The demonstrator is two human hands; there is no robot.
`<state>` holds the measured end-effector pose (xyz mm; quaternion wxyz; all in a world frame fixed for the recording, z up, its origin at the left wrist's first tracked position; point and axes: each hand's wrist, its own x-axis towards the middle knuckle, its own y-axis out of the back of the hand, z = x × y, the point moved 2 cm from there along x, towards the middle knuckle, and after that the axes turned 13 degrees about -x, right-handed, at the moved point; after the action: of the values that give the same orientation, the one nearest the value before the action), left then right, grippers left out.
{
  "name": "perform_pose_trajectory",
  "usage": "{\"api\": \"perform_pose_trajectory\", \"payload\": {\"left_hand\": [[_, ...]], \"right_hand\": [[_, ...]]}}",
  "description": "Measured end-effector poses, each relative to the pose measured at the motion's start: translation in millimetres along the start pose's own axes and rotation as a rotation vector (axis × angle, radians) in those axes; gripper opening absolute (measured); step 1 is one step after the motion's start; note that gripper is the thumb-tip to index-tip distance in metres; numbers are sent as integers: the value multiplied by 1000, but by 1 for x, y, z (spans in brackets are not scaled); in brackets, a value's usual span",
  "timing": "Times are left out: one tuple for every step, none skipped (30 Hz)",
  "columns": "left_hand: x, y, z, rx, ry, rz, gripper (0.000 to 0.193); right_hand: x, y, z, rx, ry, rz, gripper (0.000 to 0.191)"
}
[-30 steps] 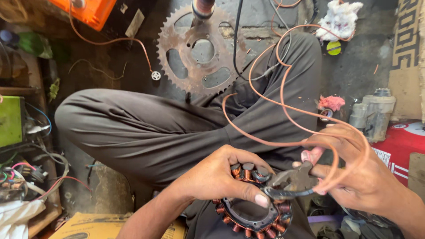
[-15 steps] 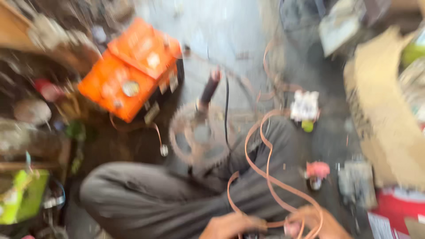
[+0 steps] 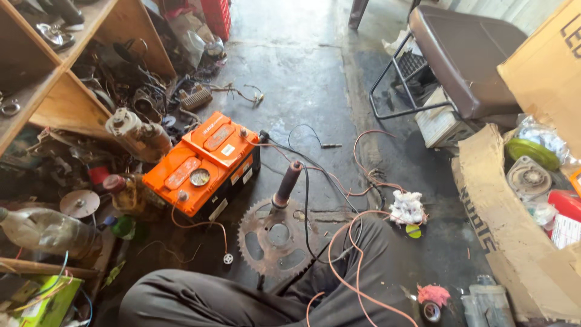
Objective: The person sits on the workshop floor repairing a motorcycle stator coil. They wind and route copper wire around the coil, wrap sections with electrical tape, cut and trim wire ends with pliers, and tap the assembly with a hammer.
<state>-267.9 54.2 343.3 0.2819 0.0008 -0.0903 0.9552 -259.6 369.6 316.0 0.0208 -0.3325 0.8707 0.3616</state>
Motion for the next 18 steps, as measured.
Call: {"api": "perform_pose_trajectory", "payload": {"left_hand": [[-3,-5,3,3,1,6,35],[-7,-11,4,16,-11,15,36],[-15,-20,4,28,-24,23,36],[-26,-30,3,51,-36,37,37],[-41,-43,3,76,-48,57,37],[-51,-48,1,94,-51,75,38],[-58,-53,-2,123,-51,111,39],[-63,-53,-3,150,-52,145,36],[-68,-56,-4,172,-48,179,34],[-70,-57,-4,150,-9,178,35],[-67,-53,-4,151,7,174,36],[-65,-51,-3,155,25,174,37],[-63,-50,1,143,14,178,36],[-60,-48,4,137,-10,179,34],[-58,-47,7,131,-33,182,33],[-57,-45,9,76,34,179,32],[-55,-43,9,26,93,174,32],[-55,-41,9,-25,154,169,32]], "right_hand": [[-4,-6,2,8,1,4,38],[-10,-9,4,10,1,4,38],[-19,-14,5,13,6,1,39],[-33,-22,2,37,25,-6,40],[-41,-20,3,-8,37,-27,41],[-51,-18,1,-9,47,-44,41],[-64,-17,-5,-46,88,-57,42],[-75,-12,-11,-93,123,-57,43],[-83,-9,-18,-126,159,-61,44],[-88,-6,-27,-191,190,-51,40],[-81,-1,-33,-269,243,-19,36],[-73,1,-40,-343,301,12,34],[-67,1,-48,-352,297,-3,33],[-57,1,-56,-370,299,-7,33],[-51,1,-64,-388,301,-14,32],[-46,1,-73,-402,310,-5,33],[-40,1,-79,-420,323,12,33],[-36,1,-85,-437,335,26,33]]}}
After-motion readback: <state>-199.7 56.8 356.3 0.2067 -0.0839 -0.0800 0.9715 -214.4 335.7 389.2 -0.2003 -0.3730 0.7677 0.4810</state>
